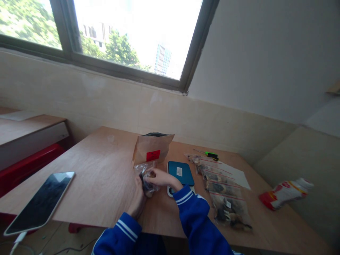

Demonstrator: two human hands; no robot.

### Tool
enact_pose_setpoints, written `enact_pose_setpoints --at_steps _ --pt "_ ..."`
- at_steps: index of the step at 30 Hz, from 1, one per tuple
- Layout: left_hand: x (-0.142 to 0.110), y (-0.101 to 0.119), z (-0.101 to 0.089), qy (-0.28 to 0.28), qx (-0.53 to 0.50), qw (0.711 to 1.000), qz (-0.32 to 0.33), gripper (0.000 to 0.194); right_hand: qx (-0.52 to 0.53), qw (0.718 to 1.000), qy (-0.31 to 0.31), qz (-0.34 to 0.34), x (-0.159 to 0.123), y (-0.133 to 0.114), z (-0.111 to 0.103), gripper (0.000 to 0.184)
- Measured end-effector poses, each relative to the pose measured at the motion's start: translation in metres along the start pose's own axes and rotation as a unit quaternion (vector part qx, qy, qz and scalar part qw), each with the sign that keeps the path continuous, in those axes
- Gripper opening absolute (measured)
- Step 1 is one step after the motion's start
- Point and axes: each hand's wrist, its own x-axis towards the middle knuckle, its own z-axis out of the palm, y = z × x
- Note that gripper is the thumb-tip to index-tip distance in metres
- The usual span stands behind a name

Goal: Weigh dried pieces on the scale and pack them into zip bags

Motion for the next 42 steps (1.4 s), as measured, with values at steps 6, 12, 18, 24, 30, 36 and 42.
enact_pose_setpoints --at_steps 6,12,18,24,30,36,42 --pt "-0.003 0.004 0.005 0.032 0.022 0.999 0.013 0.050 -0.043 0.998 0.032 -0.035 0.001 -0.008 0.004 0.017" --pt "-0.003 0.005 0.003 0.041 0.031 0.999 0.000 0.052 -0.026 0.995 0.090 0.022 0.001 0.006 0.007 0.026" --pt "-0.012 0.018 0.014 -0.004 -0.013 0.999 -0.047 0.047 0.050 0.993 0.101 -0.028 -0.006 0.004 -0.006 0.023" --pt "-0.012 0.017 0.013 -0.019 -0.029 0.999 -0.042 0.045 0.186 0.977 0.099 -0.035 -0.017 -0.006 -0.038 0.031" --pt "-0.010 0.017 0.012 0.001 -0.030 0.998 -0.057 0.043 0.201 0.968 0.128 -0.074 -0.026 -0.043 -0.076 0.036" --pt "-0.007 0.013 0.006 0.011 -0.030 0.997 -0.067 0.041 0.144 0.906 0.342 -0.203 0.009 -0.075 -0.105 0.037" --pt "-0.006 0.014 0.009 0.027 -0.026 0.997 -0.065 0.041 -0.016 0.911 0.349 -0.218 0.045 -0.069 -0.100 0.027"
